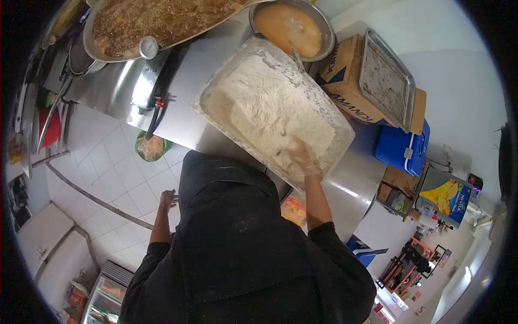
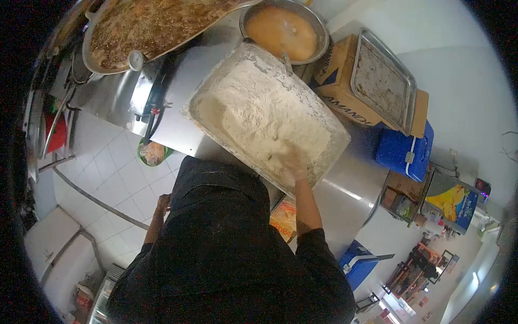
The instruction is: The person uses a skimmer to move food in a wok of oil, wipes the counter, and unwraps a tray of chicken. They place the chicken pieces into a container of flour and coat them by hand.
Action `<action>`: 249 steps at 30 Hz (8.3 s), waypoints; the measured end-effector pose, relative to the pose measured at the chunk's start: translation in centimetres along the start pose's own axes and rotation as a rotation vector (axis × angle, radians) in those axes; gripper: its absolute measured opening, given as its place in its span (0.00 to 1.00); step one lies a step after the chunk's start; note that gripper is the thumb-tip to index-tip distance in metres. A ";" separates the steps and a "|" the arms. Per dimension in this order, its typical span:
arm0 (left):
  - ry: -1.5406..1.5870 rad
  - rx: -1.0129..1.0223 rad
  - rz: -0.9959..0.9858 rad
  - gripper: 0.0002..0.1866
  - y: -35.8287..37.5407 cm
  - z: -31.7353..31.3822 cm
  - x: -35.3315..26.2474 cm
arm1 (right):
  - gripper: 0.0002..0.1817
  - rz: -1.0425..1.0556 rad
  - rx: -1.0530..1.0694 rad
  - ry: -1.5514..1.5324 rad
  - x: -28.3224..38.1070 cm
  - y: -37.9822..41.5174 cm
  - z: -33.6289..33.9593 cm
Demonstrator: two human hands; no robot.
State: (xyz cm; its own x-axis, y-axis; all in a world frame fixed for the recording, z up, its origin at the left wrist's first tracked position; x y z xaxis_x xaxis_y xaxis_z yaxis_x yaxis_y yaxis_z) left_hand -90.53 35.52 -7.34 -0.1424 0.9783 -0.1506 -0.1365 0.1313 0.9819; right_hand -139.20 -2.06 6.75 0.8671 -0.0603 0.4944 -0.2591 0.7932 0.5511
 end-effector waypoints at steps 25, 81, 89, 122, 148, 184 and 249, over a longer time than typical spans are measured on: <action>0.188 -0.098 -0.195 0.21 1.3 0.8 -2.5 | 0.31 0.069 -0.157 -0.214 -2.8 -7.9 -0.2; 0.182 -0.127 -0.262 0.21 2.4 0.9 -4.9 | 0.21 -0.070 -0.214 0.305 4.1 0.9 9.7; 0.155 -0.098 -0.092 0.24 1.3 0.1 0.5 | 0.18 0.244 -0.396 -0.393 20.3 -6.5 23.3; 0.139 -0.113 -0.450 0.20 1.5 3.5 -10.6 | 0.17 -0.067 -0.300 0.057 -0.8 1.2 5.5; 0.117 -0.145 -0.266 0.20 3.7 -2.4 2.8 | 0.16 0.736 -0.200 0.246 22.2 -15.0 5.3; 0.252 0.299 -0.646 0.23 18.1 -17.2 -33.1 | 0.24 0.705 -0.138 0.677 8.6 -15.5 -5.3; 0.316 0.491 -0.639 0.27 16.0 -17.7 -31.9 | 0.34 -0.303 0.102 -0.942 -2.4 -1.7 -2.1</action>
State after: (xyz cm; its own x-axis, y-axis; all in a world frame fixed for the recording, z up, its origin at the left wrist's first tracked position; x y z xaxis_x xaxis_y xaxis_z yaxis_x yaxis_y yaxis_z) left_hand -105.54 3.60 11.18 -0.4583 0.6124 -0.6442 0.1452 0.7666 0.6255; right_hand -139.96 -2.02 3.25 0.2229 -0.7434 0.6306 -0.1563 0.6113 0.7758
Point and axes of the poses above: each hand's wrist, its own y-axis away from the middle knuckle, its own z-axis out of the back of the hand, x = y × z, the point moved 4 cm from there along -y, towards the middle knuckle, and after that the axes turned 7 degrees about x, right-handed, at the moved point
